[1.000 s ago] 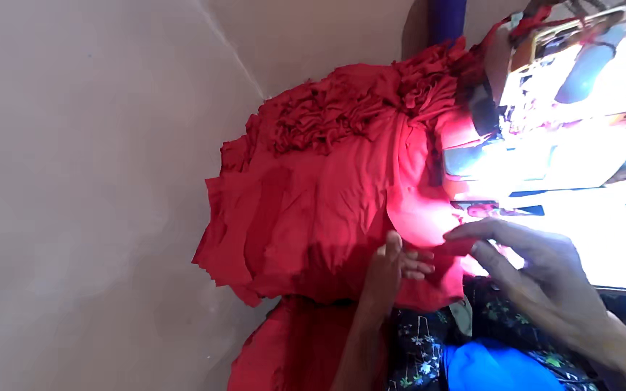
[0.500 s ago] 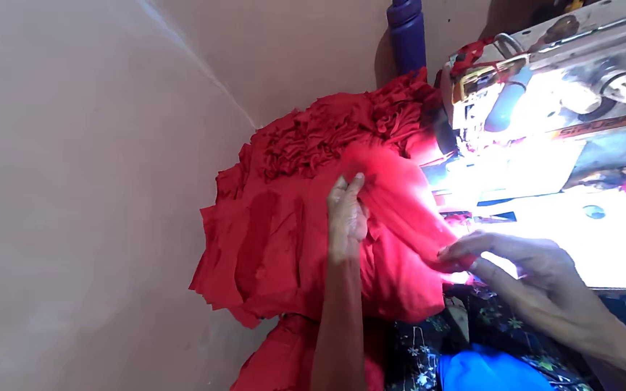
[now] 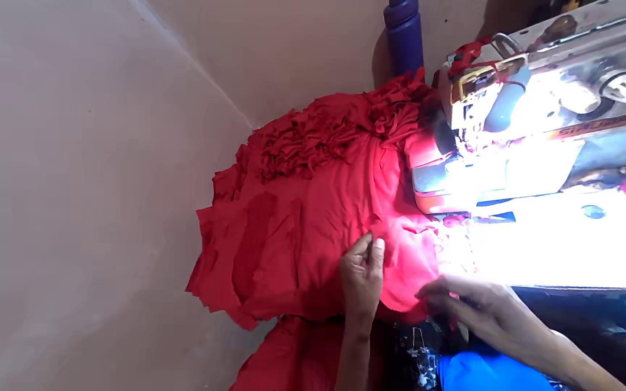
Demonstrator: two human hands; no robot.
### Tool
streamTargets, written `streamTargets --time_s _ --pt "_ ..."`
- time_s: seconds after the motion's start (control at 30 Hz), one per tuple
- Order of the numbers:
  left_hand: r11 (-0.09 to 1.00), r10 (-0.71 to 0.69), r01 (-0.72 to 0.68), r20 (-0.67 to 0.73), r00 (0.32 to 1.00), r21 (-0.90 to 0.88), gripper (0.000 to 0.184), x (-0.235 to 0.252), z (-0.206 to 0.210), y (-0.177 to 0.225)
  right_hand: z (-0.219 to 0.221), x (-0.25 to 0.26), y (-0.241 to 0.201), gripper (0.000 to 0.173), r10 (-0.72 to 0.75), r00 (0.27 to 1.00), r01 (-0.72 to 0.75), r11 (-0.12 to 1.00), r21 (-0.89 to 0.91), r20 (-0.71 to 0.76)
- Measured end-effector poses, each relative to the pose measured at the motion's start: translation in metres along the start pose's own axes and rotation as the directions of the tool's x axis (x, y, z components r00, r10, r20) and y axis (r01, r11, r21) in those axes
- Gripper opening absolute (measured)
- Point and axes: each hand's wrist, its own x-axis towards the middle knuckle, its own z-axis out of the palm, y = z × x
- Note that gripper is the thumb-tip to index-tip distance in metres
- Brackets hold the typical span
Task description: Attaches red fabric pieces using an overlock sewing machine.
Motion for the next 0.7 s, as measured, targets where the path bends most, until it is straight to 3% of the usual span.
streamTargets --time_s 0.13,0.23,0.57,0.7 --pt "0.915 -0.093 0.145 0.154 0.984 -0.377 0.015 -0.017 0.003 0.022 0.010 0.023 -0.007 0.016 0.132 0.974 -0.110 0.986 0.127 -0.184" --pt "0.865 -0.096 0.170 0.177 0.980 -0.472 0.017 -0.026 0.001 0.024 0.020 0.027 -0.007 0.009 0.215 0.942 -0.169 0.967 0.188 -0.257" --pt "0.905 -0.067 0.122 0.148 0.987 -0.406 0.016 -0.040 -0.003 0.030 0.029 0.027 -0.004 0.006 0.271 0.921 -0.222 0.955 0.195 -0.278" --pt "0.966 0.083 -0.048 0.128 0.988 -0.256 0.015 -0.034 -0.014 0.031 0.026 0.028 -0.014 0.014 0.294 0.937 -0.248 0.939 0.238 -0.186"
